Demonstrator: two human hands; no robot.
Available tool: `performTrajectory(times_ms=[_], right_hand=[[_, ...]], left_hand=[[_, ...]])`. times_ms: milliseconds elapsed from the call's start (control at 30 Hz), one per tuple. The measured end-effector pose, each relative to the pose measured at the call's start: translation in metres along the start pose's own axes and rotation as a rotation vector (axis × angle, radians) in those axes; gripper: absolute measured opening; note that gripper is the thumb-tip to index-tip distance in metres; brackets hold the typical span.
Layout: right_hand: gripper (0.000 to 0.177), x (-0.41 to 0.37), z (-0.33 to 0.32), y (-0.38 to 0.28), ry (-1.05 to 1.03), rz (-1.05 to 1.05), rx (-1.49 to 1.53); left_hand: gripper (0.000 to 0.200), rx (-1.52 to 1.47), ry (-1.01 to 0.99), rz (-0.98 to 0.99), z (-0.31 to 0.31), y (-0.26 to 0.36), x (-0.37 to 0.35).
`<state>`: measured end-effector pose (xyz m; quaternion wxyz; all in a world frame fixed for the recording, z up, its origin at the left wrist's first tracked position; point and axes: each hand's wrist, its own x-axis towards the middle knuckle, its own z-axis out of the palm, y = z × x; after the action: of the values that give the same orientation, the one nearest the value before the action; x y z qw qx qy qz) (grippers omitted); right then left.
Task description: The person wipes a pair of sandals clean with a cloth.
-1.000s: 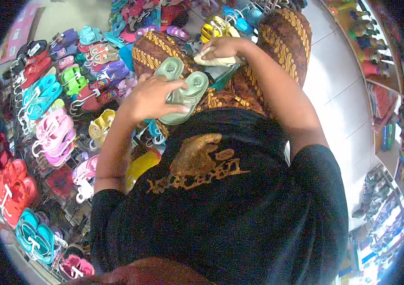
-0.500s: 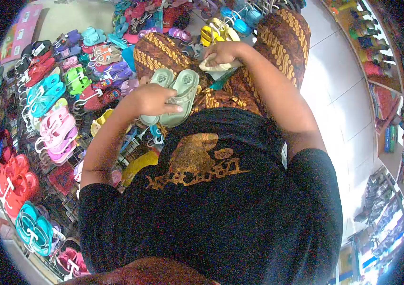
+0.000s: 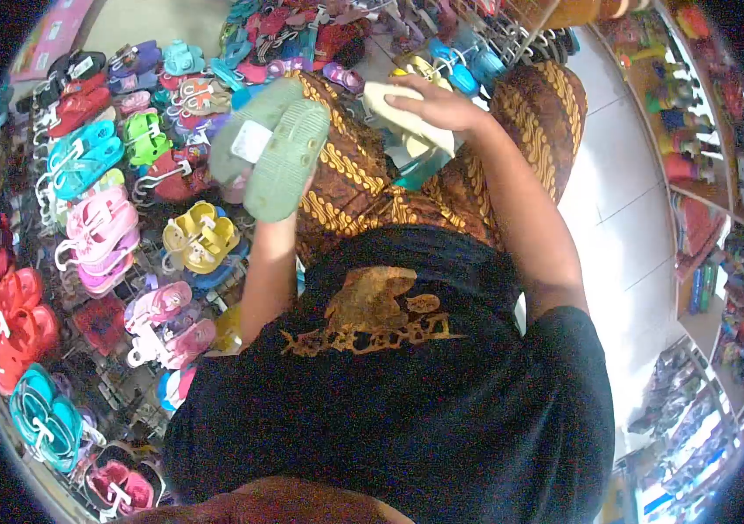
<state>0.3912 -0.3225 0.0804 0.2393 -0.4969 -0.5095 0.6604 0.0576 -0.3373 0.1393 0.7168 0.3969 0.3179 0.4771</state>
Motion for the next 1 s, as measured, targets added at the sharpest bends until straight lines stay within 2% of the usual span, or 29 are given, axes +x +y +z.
performTrajectory(times_ms=[33, 67, 100, 133, 167, 267, 300, 333, 367, 400, 500, 533, 600, 667, 700, 800, 833, 867, 900, 933, 1000], right_hand=[[0.083, -0.006, 0.004, -0.008, 0.020, 0.034, 0.251], [0.077, 0.006, 0.002, 0.015, 0.183, -0.032, 0.273], [0.073, -0.009, 0.006, -0.010, 0.197, -0.041, 0.335], [0.069, -0.024, 0.011, -0.041, 0.211, -0.048, 0.398], [0.061, -0.024, 0.013, -0.045, 0.239, -0.144, 0.366], [0.053, -0.037, 0.046, -0.079, 0.300, -0.323, 0.031], [0.049, -0.032, 0.062, -0.075, 0.421, -0.565, -0.304], [0.055, -0.044, 0.083, -0.095, 0.377, -0.590, -0.534], [0.058, -0.049, 0.111, -0.096, 0.447, -0.615, -0.753], [0.061, -0.052, 0.130, -0.089, 0.513, -0.634, -0.975], [0.065, -0.030, 0.130, -0.057, 0.462, -0.593, -0.792], [0.061, -0.016, 0.120, -0.050, 0.446, -0.616, -0.614], [0.050, -0.007, 0.109, -0.041, 0.505, -0.433, -0.425], [0.047, 0.008, 0.108, -0.021, 0.448, -0.204, 0.134], [0.047, 0.015, 0.106, -0.008, 0.504, -0.213, 0.195], [0.052, -0.001, 0.100, -0.028, 0.627, -0.375, -0.052], [0.057, -0.012, 0.104, -0.042, 0.663, -0.490, -0.288], [0.062, -0.023, 0.111, -0.057, 0.694, -0.600, -0.528], [0.069, -0.030, 0.121, -0.068, 0.595, -0.697, -0.586], [0.073, -0.030, 0.131, -0.063, 0.443, -0.596, -0.704], [0.076, -0.028, 0.149, -0.052, 0.545, -0.585, -0.695]], left_hand=[[0.068, -0.290, 0.001, -0.062, 0.009, -0.013, -0.001], [0.070, -0.581, -0.001, -0.125, 0.015, -0.023, -0.002], [0.072, -0.875, -0.006, -0.187, 0.018, -0.030, -0.005], [0.073, -0.840, -0.022, -0.186, 0.019, -0.033, -0.008], [0.075, -0.804, -0.036, -0.187, 0.020, -0.034, -0.010], [0.076, -0.906, -0.135, -0.156, 0.017, -0.054, -0.005], [0.075, -1.004, -0.144, -0.183, 0.028, -0.045, 0.003], [0.074, -0.968, -0.150, -0.186, 0.024, -0.048, 0.004], [0.072, -0.933, -0.155, -0.188, 0.020, -0.051, 0.006], [0.071, -0.597, 0.051, -0.183, 0.012, -0.058, 0.001], [0.070, -0.595, -0.149, -0.137, 0.010, -0.054, 0.005], [0.068, -0.598, -0.101, -0.173, 0.004, -0.060, 0.007], [0.068, -0.658, -0.022, -0.202, 0.001, -0.065, 0.009], [0.068, -0.764, 0.030, -0.187, 0.012, -0.060, 0.014], [0.068, -0.794, -0.012, -0.121, 0.003, -0.071, 0.017], [0.069, -0.872, 0.080, -0.095, -0.011, -0.082, 0.020], [0.073, -0.729, 0.128, -0.046, -0.010, -0.086, 0.023], [0.074, -0.733, 0.076, -0.031, -0.009, -0.087, 0.021], [0.076, -0.737, 0.021, -0.018, -0.006, -0.087, 0.017], [0.077, -0.741, -0.037, -0.004, -0.002, -0.085, 0.015], [0.075, -0.691, -0.004, -0.109, 0.007, -0.072, 0.012]])
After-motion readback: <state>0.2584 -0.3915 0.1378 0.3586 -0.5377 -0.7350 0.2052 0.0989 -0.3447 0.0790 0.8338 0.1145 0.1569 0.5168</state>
